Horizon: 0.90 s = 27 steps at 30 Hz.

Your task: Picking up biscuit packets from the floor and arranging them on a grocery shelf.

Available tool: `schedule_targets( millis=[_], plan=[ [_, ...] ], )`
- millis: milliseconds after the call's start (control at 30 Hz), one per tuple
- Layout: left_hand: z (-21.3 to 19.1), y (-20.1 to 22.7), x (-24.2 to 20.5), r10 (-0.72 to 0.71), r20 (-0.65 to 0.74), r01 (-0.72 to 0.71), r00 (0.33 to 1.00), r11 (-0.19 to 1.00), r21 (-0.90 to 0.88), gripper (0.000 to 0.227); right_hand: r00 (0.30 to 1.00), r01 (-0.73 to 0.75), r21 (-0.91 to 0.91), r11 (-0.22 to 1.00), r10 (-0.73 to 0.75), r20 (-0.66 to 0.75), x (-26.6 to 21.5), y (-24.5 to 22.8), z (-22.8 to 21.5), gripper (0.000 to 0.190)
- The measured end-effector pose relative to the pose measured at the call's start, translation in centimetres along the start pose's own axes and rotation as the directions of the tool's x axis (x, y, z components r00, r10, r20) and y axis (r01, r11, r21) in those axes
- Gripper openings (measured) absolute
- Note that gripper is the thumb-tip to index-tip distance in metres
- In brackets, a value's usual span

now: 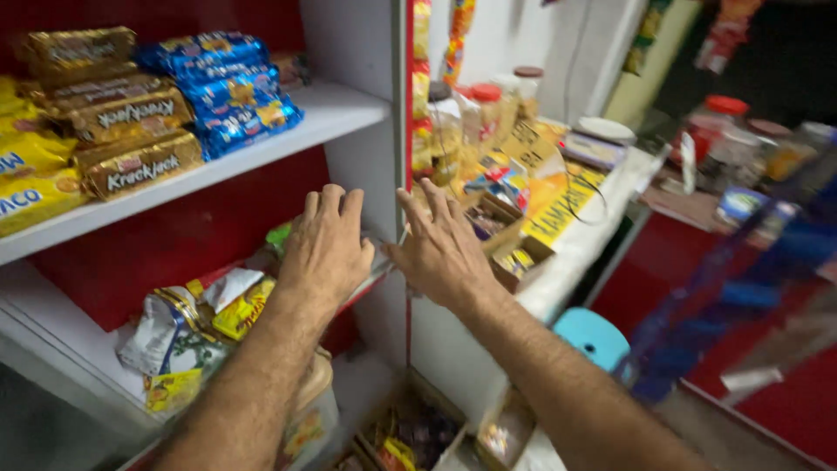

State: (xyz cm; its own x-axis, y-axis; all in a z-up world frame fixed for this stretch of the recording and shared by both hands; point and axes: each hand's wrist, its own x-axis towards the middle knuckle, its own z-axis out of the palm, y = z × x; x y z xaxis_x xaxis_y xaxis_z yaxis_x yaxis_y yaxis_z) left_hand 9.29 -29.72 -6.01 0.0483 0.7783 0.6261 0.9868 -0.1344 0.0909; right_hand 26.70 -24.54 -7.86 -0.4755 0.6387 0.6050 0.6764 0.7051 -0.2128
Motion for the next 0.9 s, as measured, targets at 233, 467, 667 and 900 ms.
schedule_targets(
  millis=[233, 467, 667, 900],
  plan=[
    [-1.5, 1.6, -6.4, 0.05, 0.094, -0.045, 0.994, 0.998, -0.052, 0.053, 0.999, -0.041, -0.124, 0.991, 0.044, 0.019, -7.4, -5.2, -2.7, 0.079],
    [-4.3, 3.2, -12.0, 0.117, 0.105, -0.107, 0.988, 0.99, -0.091, 0.059, 0.988, -0.153, -0.151, 0.977, 0.154, -0.009, -13.2, -10.5, -5.6, 0.082],
    [-6.2, 7.1, -17.8, 0.166, 0.173, -0.149, 0.971, 0.983, -0.112, 0.059, 0.955, -0.277, -0.168, 0.946, 0.29, 0.06, -21.7, -13.7, -7.9, 0.08],
    [-6.8, 13.8, -25.8, 0.272, 0.287, -0.22, 0.919, 0.955, -0.201, 0.058, 0.892, -0.411, -0.261, 0.873, 0.445, 0.085, -33.5, -15.8, -11.0, 0.08]
  ],
)
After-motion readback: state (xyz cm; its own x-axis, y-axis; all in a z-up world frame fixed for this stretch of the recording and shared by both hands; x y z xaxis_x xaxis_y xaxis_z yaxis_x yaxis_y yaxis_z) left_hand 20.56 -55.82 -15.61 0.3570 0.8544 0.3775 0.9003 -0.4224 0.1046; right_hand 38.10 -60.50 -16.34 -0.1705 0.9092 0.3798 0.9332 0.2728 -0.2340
